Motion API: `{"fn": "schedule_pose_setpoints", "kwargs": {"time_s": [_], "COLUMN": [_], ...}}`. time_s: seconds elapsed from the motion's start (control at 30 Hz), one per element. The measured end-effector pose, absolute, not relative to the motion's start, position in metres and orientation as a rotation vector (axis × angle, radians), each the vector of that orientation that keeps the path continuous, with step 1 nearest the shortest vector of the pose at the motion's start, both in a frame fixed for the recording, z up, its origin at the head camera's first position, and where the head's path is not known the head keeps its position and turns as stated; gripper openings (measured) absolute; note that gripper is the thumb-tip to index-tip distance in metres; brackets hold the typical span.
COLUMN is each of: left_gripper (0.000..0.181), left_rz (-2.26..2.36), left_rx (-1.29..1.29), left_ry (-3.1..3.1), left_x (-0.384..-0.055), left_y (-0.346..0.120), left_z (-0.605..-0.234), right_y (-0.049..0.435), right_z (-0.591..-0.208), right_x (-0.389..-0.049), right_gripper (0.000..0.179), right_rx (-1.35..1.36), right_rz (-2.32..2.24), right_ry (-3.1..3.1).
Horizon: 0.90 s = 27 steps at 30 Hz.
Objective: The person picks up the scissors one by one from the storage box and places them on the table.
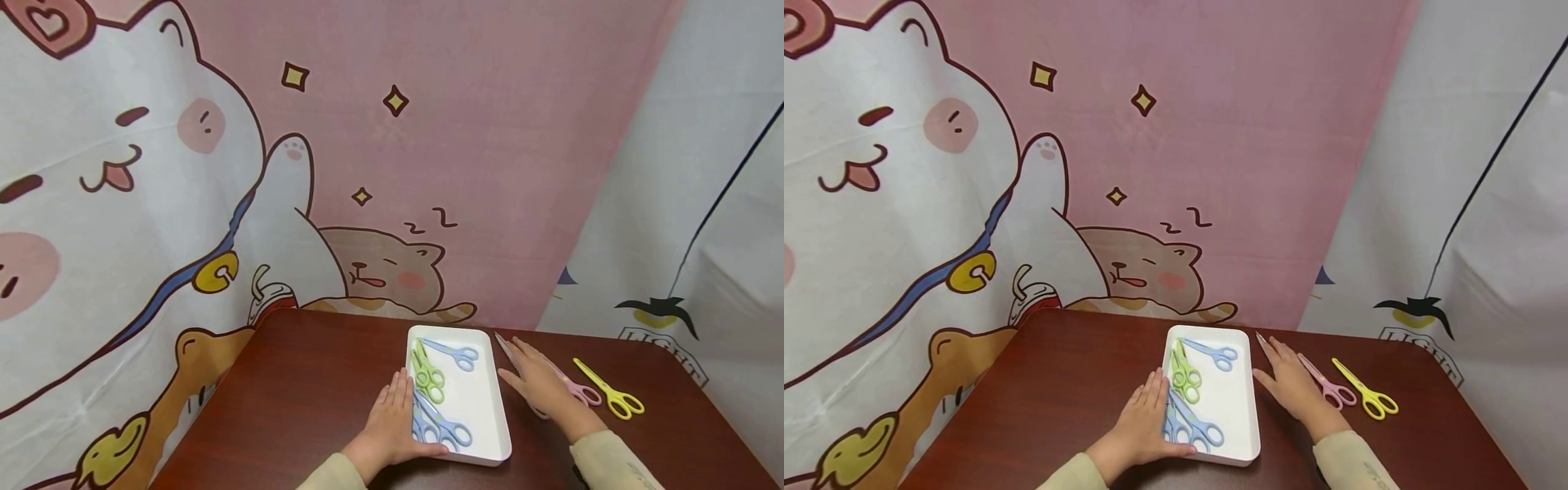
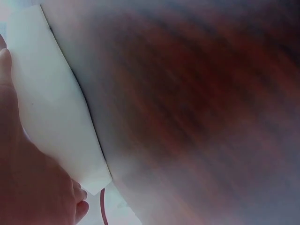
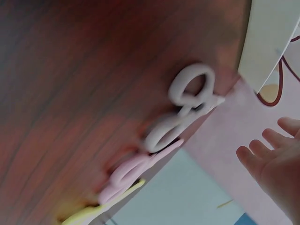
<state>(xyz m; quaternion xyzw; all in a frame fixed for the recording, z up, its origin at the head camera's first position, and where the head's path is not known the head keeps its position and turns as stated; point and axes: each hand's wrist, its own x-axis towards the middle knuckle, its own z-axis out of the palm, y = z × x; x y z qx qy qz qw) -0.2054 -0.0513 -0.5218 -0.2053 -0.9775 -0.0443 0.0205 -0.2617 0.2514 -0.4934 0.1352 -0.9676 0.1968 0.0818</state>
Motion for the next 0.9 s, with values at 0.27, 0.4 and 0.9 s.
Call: {"fn": "schedule_pose_setpoints", "kwargs": {"time_s": [0.27, 0.4, 0.9], "left_gripper": [0.133, 0.133, 0.133], "left_rz": [-0.162, -0.156, -0.117], "left_rx": [-0.641, -0.647, -0.642], "left_ry": [-3.05, -3.043, -3.041], "left_x": [-0.206, -0.206, -0.207], "left_y": [-0.052, -0.052, -0.052], "left_z": [-0.522, -0.523, -0.523], "right_y": [0.224, 0.214, 0.183], "right_z": [-0.499, -0.502, -0.502], "right_x": [-0.277, -0.283, -0.297], "right_gripper": [0.074, 0.072, 0.076], "right_rx": [0.429, 0.473, 0.546], "right_rz": [0.547, 0.501, 0.485], "right_ry": [-2.897, -2.878, -2.968]}}
